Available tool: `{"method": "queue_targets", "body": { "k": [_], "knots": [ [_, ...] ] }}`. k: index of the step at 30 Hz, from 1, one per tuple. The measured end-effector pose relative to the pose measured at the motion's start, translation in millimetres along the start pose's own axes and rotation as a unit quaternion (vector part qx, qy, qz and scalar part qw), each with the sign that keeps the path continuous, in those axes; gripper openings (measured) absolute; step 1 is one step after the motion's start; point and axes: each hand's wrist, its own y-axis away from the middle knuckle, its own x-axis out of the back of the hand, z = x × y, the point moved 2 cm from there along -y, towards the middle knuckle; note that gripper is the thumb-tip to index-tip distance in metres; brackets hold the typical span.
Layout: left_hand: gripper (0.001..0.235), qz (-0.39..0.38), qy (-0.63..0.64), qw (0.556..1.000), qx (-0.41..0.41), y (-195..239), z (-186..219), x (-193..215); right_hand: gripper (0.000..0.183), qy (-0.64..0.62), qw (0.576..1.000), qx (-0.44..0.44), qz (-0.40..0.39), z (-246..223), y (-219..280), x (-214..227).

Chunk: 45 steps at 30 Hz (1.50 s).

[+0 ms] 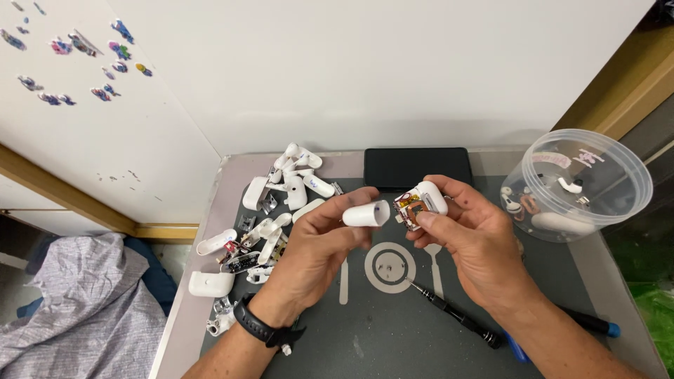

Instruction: The person assembles a white wireless earbud charging case by inserting a circuit board and snapping the shell halves together. They then use a screwdriver to tighten a screw on the case. Finally, they sort through a pile of disassembled earbud parts on the table.

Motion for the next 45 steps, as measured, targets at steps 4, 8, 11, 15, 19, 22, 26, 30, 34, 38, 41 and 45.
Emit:
{"method": "queue_targets", "body": {
  "k": [4,8,11,15,19,22,26,30,34,38,41,45],
  "knots": [
    [0.046,-0.019,0.041,0.998,-0.035,4.3,4.0,-6.5,0.054,0.01,1.0,-0.004,0.012,-1.8,1.5,-2.8],
    [0.026,0.025,-0.004,0.998,-0.061,5.0,-2.1,-4.8,0.054,-0.001,1.0,0.004,0.018,5.1,-0.9,-1.1],
    [0.04,0.013,0.004,0.999,-0.052,4.9,-4.9,-3.7,0.054,-0.006,1.0,0.023,0.019,4.3,0.2,-1.1],
    [0.059,-0.04,0.027,0.998,-0.031,2.3,-11.3,0.1,0.053,-0.004,0.998,0.054,0.02,3.8,1.7,-0.6],
    [0.041,-0.066,0.004,0.997,-0.031,4.3,-10.0,3.2,0.055,0.016,0.998,0.061,0.011,-3.4,7.0,-3.1],
    [0.03,-0.139,0.006,0.985,-0.106,9.1,7.2,-6.5,0.053,0.081,0.997,0.011,-0.016,1.0,3.5,-0.6],
    [0.032,-0.112,-0.037,0.983,-0.144,8.8,15.1,-1.4,0.054,0.225,0.951,-0.121,-0.172,7.9,6.5,-2.0],
    [0.031,-0.094,-0.063,0.982,-0.152,6.6,10.4,3.3,0.048,0.417,0.797,-0.219,-0.377,3.2,26.2,-18.7],
    [0.033,-0.097,-0.112,0.978,-0.149,6.4,5.9,3.1,0.016,0.488,0.745,-0.139,-0.432,9.7,30.5,-21.0],
    [0.031,-0.088,-0.103,0.979,-0.151,7.0,9.1,-0.1,0.026,0.622,0.664,-0.056,-0.411,15.0,25.4,-12.2],
    [0.029,-0.079,-0.09,0.981,-0.152,7.0,8.6,-1.3,0.038,0.589,0.731,0.067,-0.339,21.2,22.0,0.1],
    [0.025,-0.055,-0.103,0.979,-0.165,6.8,7.3,-0.7,0.011,0.406,0.784,0.441,-0.163,-15.4,40.9,-5.4]
  ]
}}
